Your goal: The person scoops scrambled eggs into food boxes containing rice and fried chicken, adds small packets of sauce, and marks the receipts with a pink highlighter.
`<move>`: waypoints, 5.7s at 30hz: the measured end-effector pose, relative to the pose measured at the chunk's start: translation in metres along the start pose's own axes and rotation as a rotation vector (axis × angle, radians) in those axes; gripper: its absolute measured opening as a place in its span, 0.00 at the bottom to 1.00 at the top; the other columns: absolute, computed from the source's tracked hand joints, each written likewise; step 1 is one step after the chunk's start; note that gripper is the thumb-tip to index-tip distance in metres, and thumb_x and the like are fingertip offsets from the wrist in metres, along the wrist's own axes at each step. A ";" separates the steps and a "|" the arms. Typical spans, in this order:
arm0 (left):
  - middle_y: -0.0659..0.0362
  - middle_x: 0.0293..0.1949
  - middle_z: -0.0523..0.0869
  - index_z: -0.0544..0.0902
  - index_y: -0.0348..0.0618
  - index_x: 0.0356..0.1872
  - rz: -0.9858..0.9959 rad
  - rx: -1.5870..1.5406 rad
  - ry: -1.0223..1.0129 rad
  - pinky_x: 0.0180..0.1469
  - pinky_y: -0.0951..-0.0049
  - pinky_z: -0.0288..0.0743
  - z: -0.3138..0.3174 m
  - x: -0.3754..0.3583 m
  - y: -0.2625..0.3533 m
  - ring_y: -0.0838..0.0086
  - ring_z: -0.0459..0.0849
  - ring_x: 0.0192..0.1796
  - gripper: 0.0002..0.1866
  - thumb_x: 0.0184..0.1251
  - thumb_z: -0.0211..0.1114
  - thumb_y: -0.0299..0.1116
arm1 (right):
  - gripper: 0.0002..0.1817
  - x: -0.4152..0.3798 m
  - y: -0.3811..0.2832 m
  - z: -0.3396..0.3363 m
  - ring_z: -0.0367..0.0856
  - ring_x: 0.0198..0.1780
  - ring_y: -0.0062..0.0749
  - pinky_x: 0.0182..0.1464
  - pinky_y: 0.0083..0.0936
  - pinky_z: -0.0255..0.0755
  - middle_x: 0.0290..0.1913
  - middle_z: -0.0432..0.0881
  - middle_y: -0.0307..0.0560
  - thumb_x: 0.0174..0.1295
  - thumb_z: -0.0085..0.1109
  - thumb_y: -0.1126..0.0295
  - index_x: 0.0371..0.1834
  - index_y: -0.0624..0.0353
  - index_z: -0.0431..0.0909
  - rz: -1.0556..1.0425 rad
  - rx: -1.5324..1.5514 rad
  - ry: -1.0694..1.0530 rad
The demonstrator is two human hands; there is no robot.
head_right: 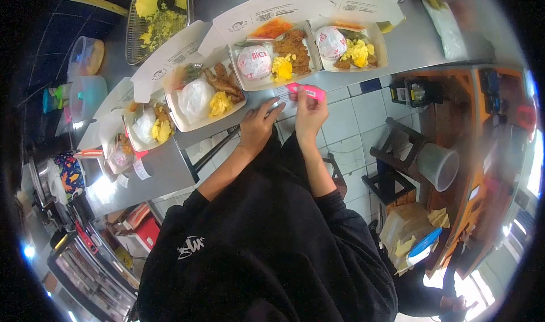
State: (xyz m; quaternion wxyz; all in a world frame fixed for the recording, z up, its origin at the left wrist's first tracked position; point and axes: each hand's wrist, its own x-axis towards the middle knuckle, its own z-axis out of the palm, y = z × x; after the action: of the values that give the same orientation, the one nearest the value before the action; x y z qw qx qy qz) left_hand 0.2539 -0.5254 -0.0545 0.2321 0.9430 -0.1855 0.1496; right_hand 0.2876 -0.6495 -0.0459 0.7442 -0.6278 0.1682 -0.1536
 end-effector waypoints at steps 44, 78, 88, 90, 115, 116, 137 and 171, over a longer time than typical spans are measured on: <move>0.62 0.60 0.69 0.77 0.54 0.48 -0.091 0.055 -0.135 0.38 0.69 0.76 0.000 0.004 0.007 0.72 0.82 0.36 0.19 0.53 0.55 0.27 | 0.05 -0.010 -0.008 -0.014 0.78 0.28 0.23 0.33 0.18 0.73 0.30 0.79 0.46 0.61 0.54 0.77 0.38 0.67 0.70 -0.094 0.047 -0.001; 0.57 0.61 0.66 0.76 0.51 0.47 -0.060 0.072 -0.232 0.37 0.68 0.77 -0.009 0.009 0.008 0.70 0.83 0.33 0.19 0.51 0.58 0.29 | 0.05 -0.016 0.006 -0.010 0.78 0.29 0.21 0.33 0.16 0.73 0.31 0.79 0.45 0.59 0.56 0.78 0.36 0.67 0.72 -0.104 -0.047 -0.067; 0.56 0.61 0.66 0.76 0.51 0.47 -0.061 0.075 -0.240 0.35 0.69 0.76 -0.013 0.011 0.009 0.70 0.83 0.33 0.18 0.53 0.57 0.30 | 0.06 -0.016 0.002 -0.013 0.78 0.30 0.21 0.33 0.16 0.73 0.31 0.79 0.44 0.59 0.56 0.79 0.37 0.68 0.72 -0.092 -0.071 -0.054; 0.56 0.61 0.66 0.76 0.51 0.48 -0.064 0.061 -0.243 0.36 0.69 0.76 -0.013 0.009 0.010 0.70 0.83 0.33 0.18 0.53 0.57 0.30 | 0.06 -0.018 0.003 -0.013 0.78 0.30 0.21 0.33 0.16 0.73 0.31 0.79 0.45 0.59 0.56 0.79 0.37 0.68 0.71 -0.088 -0.075 -0.061; 0.57 0.62 0.65 0.75 0.51 0.50 -0.122 0.016 -0.311 0.39 0.64 0.76 -0.019 0.012 0.014 0.63 0.82 0.35 0.19 0.53 0.57 0.28 | 0.05 -0.010 -0.006 -0.019 0.79 0.30 0.21 0.32 0.17 0.75 0.30 0.79 0.45 0.59 0.55 0.78 0.35 0.68 0.71 -0.096 -0.150 -0.027; 0.57 0.63 0.65 0.75 0.52 0.50 -0.140 0.004 -0.317 0.40 0.63 0.75 -0.020 0.012 0.016 0.63 0.82 0.36 0.19 0.53 0.57 0.28 | 0.04 -0.007 -0.007 -0.021 0.79 0.30 0.21 0.32 0.17 0.74 0.30 0.79 0.45 0.59 0.55 0.78 0.35 0.68 0.71 -0.092 -0.159 -0.054; 0.60 0.34 0.81 0.77 0.45 0.38 -0.515 -0.149 0.338 0.31 0.71 0.68 -0.142 -0.140 -0.035 0.67 0.77 0.29 0.10 0.53 0.62 0.24 | 0.06 -0.040 -0.035 -0.004 0.65 0.25 0.13 0.25 0.13 0.59 0.27 0.72 0.36 0.64 0.51 0.69 0.35 0.61 0.71 -0.185 -0.078 -0.145; 0.63 0.42 0.80 0.73 0.45 0.50 -0.303 -0.046 0.111 0.33 0.72 0.62 -0.271 -0.301 -0.270 0.73 0.78 0.29 0.25 0.49 0.67 0.38 | 0.08 -0.389 0.087 0.286 0.72 0.23 0.16 0.25 0.14 0.67 0.26 0.76 0.40 0.60 0.57 0.73 0.37 0.65 0.71 -0.161 -0.174 -0.203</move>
State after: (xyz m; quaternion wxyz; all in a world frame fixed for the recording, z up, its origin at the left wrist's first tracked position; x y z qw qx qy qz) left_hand 0.0474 -0.0851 -0.0390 0.2833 0.9450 -0.0313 0.1604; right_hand 0.0672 -0.2119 -0.0647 0.6854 -0.7138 0.0541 -0.1335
